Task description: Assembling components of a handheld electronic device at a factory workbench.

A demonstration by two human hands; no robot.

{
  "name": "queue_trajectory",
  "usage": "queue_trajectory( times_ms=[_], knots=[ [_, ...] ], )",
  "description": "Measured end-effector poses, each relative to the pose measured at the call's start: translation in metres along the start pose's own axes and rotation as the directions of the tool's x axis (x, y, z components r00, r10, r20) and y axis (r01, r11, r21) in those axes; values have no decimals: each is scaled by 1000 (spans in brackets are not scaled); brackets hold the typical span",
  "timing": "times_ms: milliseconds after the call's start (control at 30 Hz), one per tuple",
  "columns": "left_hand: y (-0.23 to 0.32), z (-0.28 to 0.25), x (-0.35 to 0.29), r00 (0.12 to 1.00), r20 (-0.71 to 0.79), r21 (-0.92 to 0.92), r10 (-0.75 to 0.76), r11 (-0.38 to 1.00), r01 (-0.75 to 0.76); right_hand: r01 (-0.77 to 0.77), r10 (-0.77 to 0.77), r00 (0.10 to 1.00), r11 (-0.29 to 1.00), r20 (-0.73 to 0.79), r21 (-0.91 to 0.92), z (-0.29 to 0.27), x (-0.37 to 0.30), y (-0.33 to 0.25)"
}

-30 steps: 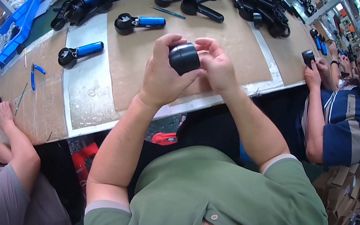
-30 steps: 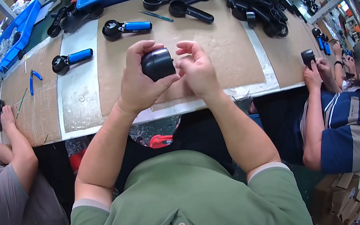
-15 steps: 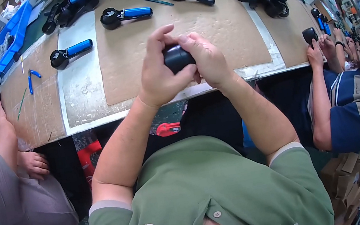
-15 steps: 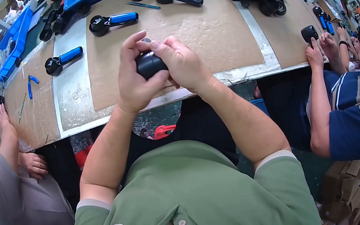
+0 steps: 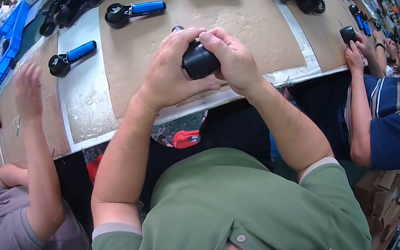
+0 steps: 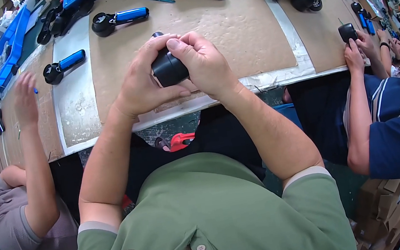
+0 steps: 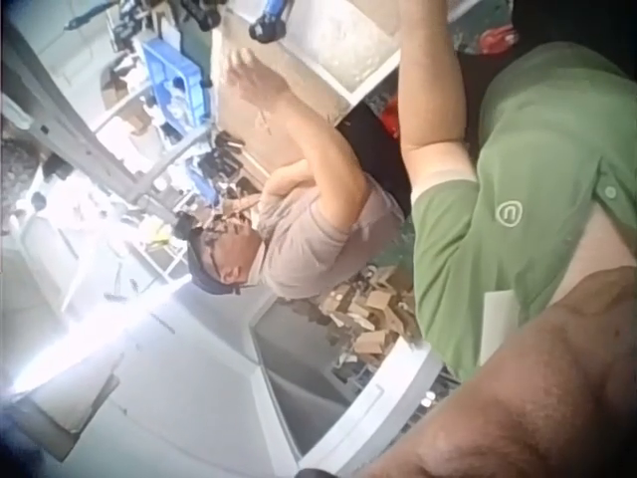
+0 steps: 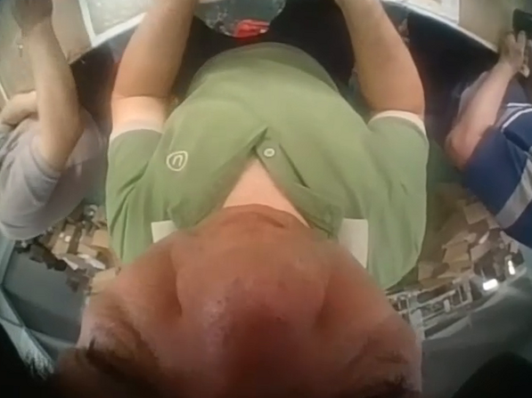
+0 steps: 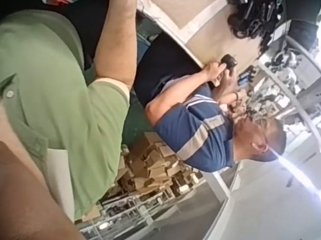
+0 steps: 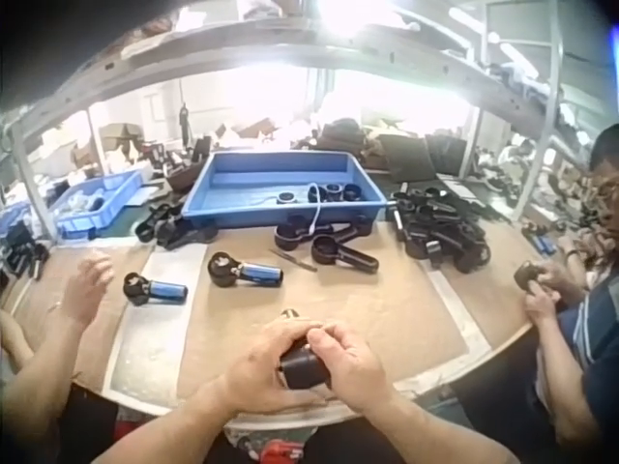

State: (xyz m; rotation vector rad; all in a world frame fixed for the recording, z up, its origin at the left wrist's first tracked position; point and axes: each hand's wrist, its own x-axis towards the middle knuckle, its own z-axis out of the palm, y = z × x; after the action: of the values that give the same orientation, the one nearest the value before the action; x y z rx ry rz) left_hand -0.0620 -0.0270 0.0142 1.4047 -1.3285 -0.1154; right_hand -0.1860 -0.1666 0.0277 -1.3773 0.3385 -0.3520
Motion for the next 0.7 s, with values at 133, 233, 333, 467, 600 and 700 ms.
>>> queue_trajectory(
  times_ms=[133, 233, 333, 467, 600, 700],
  knots=[
    [-2, 11, -1, 999, -45, 191, 31, 981, -22, 27, -27, 1000, 999, 11, -28, -4, -2, 7],
    [-6, 9, -4, 993, -35, -20, -113, 993, 113, 16, -29, 989, 996, 143, 93, -13, -4, 4],
    [-6, 11, -4, 989, -33, -65, -144, 988, 141, 8, -36, 982, 989, 187, 146, -15, -5, 5],
    [-6, 17, -6, 994, -62, 12, -92, 996, 93, 5, -42, 980, 983, 194, 184, -16, -6, 7],
    [-9, 19, -11, 991, -130, -18, -8, 1000, 6, -54, 21, 971, 989, 238, 135, -15, -7, 3],
    [-16, 22, -11, 991, -133, -6, 17, 1000, -18, -39, 22, 977, 996, 213, 77, -14, -9, 1]
  ],
)
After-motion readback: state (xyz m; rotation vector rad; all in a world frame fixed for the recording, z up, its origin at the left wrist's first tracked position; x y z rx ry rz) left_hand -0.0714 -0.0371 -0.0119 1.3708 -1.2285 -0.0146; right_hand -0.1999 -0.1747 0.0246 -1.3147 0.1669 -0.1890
